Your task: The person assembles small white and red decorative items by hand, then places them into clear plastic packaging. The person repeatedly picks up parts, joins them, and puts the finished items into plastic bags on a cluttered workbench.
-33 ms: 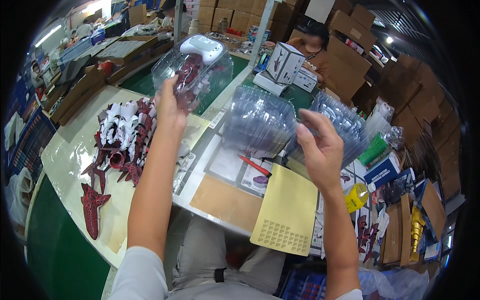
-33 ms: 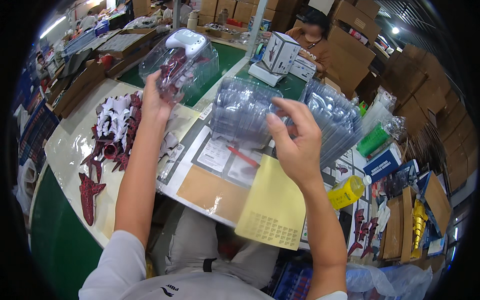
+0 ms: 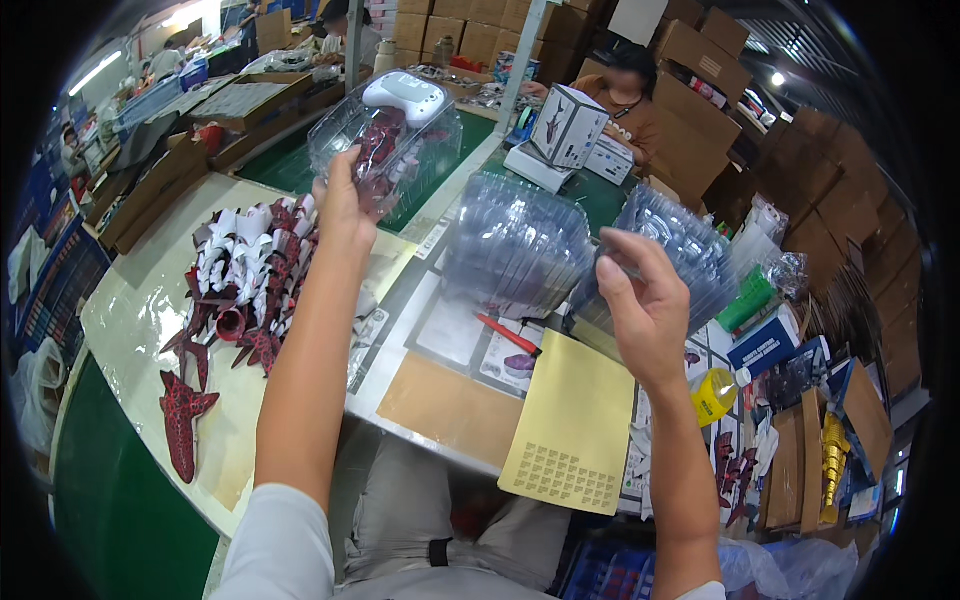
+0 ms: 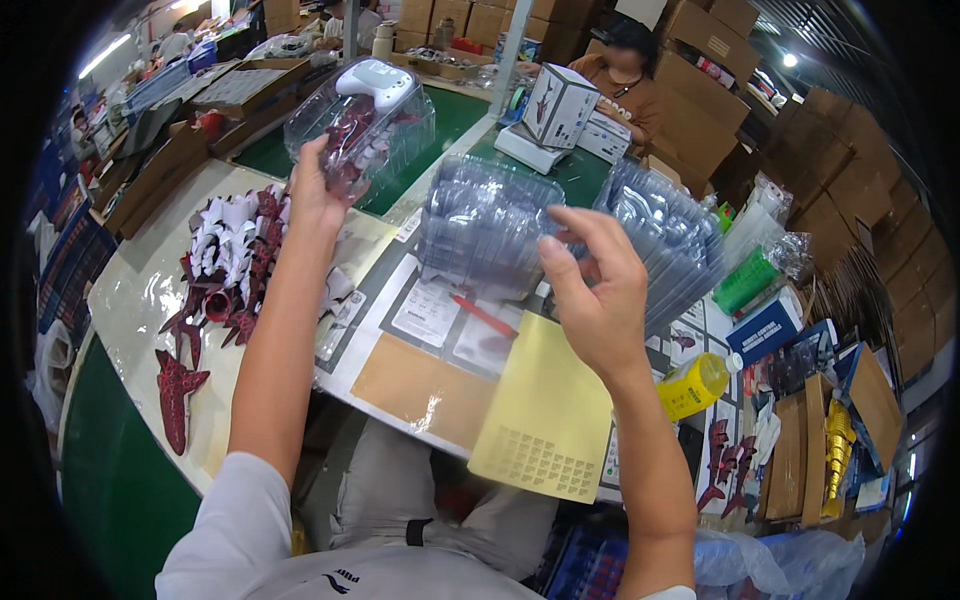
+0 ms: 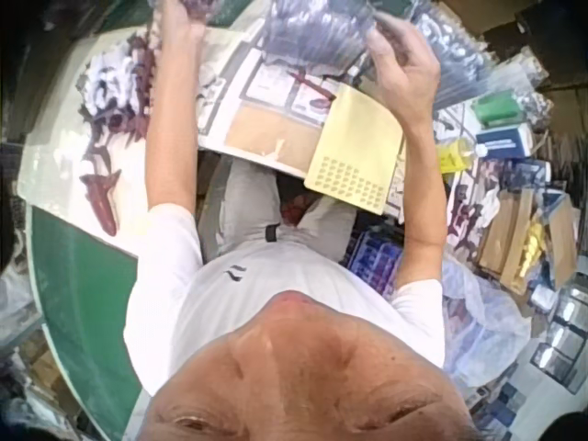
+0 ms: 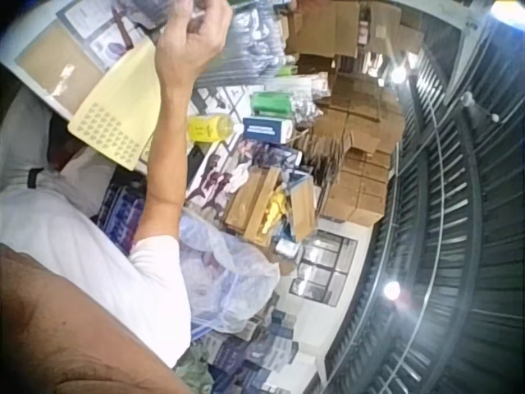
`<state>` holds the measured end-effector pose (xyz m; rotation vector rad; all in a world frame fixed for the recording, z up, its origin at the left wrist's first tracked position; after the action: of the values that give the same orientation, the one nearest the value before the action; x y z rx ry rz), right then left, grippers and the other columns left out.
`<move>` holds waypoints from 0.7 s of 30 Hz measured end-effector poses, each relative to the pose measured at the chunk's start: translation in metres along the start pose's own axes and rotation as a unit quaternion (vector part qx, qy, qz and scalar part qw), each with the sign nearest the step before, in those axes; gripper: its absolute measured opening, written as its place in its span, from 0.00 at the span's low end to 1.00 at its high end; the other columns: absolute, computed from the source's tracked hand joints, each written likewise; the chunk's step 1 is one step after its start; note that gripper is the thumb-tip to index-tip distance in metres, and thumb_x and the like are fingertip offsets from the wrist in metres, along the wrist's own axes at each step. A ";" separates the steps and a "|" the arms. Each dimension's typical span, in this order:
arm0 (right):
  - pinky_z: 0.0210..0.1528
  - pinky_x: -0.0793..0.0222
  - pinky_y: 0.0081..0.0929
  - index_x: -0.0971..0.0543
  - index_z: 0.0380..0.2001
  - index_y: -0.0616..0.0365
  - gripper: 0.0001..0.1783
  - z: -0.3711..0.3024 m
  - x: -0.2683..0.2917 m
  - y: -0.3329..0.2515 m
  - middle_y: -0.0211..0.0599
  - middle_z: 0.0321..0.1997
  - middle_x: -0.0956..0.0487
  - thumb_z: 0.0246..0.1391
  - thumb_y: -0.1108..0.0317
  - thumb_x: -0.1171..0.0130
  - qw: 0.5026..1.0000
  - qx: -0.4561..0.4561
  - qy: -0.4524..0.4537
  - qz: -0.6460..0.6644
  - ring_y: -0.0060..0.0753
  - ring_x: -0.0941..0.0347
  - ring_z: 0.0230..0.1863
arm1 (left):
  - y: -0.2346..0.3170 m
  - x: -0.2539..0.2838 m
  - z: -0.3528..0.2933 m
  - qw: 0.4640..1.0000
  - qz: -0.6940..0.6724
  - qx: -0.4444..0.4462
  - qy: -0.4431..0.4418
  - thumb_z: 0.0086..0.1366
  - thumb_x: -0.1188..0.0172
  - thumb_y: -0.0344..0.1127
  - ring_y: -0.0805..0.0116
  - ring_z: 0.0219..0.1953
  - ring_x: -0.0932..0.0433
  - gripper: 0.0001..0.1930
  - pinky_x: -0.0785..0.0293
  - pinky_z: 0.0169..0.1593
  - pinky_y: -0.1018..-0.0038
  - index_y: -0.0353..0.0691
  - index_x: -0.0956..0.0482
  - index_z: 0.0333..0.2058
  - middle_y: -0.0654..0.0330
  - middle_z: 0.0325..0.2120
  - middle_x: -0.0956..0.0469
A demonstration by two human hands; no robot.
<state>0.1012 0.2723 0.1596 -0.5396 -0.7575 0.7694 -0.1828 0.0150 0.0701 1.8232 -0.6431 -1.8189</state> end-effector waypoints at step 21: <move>0.42 0.33 0.32 0.12 0.32 0.59 0.21 0.099 -0.038 0.095 0.37 0.35 0.26 0.52 0.50 0.22 0.925 -0.105 -0.312 -0.188 0.36 0.28 0.40 | -0.090 0.005 0.187 0.793 0.559 0.030 0.241 0.53 0.21 0.54 0.60 0.57 0.18 0.41 0.21 0.57 0.70 0.26 0.20 0.57 0.47 0.58 0.19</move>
<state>-0.0333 0.3167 0.1411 -0.3162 -1.5022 0.4950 -0.3699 0.0794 0.0091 1.3093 -1.2072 -0.5225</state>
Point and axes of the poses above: each hand's wrist, its own z-axis towards the middle knuckle, its own x-axis out of the back of the hand, y = z × x, the point moved 2 cm from there along z, towards the middle knuckle
